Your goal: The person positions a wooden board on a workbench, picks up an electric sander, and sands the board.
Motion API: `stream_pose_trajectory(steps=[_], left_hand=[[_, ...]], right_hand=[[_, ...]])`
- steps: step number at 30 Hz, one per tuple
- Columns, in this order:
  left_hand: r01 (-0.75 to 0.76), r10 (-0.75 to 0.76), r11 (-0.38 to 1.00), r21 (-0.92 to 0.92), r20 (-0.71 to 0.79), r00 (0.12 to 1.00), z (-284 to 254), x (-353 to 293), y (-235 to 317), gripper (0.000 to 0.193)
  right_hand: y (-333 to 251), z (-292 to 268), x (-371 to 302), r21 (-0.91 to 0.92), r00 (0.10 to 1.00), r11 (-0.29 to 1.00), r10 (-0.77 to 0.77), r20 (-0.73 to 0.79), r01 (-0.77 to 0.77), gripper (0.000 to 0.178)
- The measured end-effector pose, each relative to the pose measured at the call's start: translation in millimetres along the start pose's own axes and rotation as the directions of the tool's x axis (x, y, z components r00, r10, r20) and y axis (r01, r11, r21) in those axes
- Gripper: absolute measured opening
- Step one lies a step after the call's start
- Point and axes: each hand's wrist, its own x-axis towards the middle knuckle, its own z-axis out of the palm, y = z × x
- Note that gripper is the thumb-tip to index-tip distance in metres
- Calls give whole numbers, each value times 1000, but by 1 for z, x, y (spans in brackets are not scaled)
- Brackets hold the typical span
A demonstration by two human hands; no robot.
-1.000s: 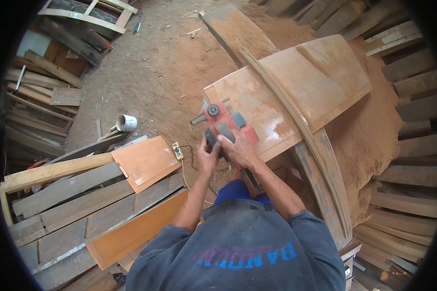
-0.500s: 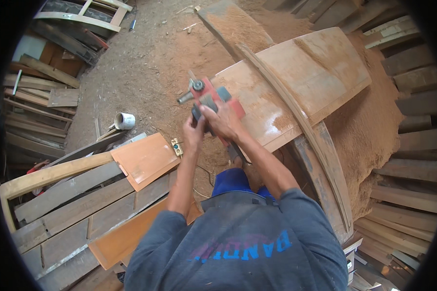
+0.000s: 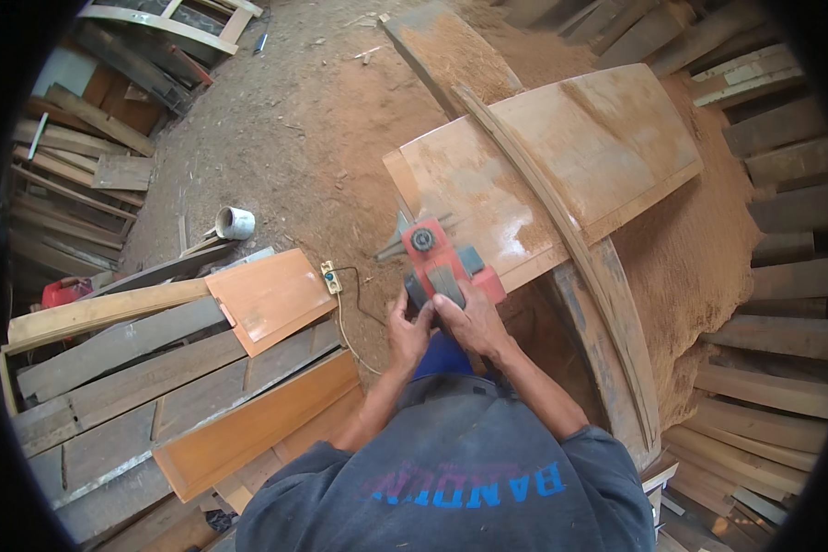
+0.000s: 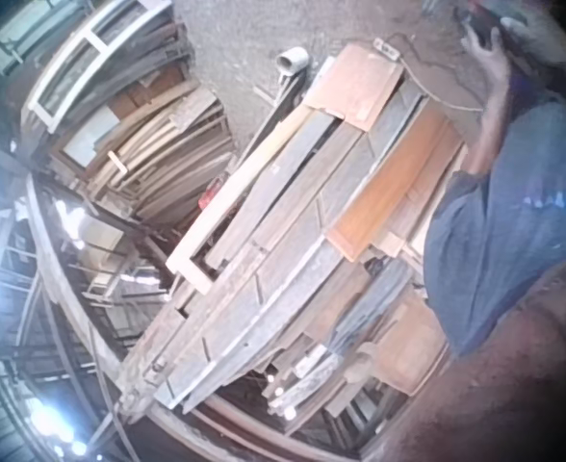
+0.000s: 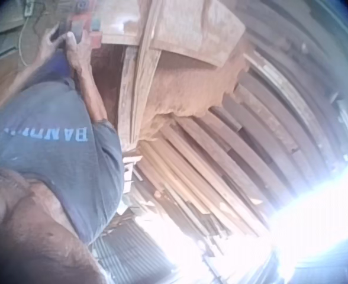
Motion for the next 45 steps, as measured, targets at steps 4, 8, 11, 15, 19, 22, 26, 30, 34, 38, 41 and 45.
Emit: stream_pose_trajectory(steps=[4,8,11,15,19,22,26,30,34,38,41,45], left_hand=[[-58,52,993,-99,-61,997,-11,89,-5,58],[-184,166,963,-197,-102,981,-28,185,35,46],[-175,157,911,-373,-78,985,-38,232,61,37],[-181,166,930,-319,-72,983,-40,230,58,33],[-97,94,986,-138,-30,995,-35,157,15,50],[-35,35,999,-37,16,999,-14,73,-4,59],[11,-14,997,74,35,999,2,-30,3,69],[-24,16,993,114,71,997,4,-54,-27,70],[40,-40,999,-19,35,999,5,-23,-2,68],[-45,54,977,-209,37,998,-9,48,-9,65],[-64,77,962,-265,41,996,-20,101,22,53],[-124,125,964,-234,-8,992,-38,181,50,40]], right_hand=[[-54,7,73,-87,994,991,-107,-35,104,47],[-91,18,168,-164,941,937,-325,-92,308,55],[-114,19,214,-135,937,934,-343,-71,332,59],[-108,22,208,-156,946,943,-311,-96,294,58],[-83,21,127,-112,981,979,-180,-76,171,51],[-46,6,54,-80,993,993,-98,-66,93,46],[0,-5,-34,19,1000,1000,-1,-25,1,45],[26,-5,-62,102,999,994,33,43,-37,47],[12,-4,-27,5,1000,1000,16,-7,-15,50],[-29,4,35,-37,999,999,-34,-23,33,53],[-45,11,91,-146,983,978,-165,-82,152,55],[-86,20,169,-111,964,966,-246,-97,235,60]])
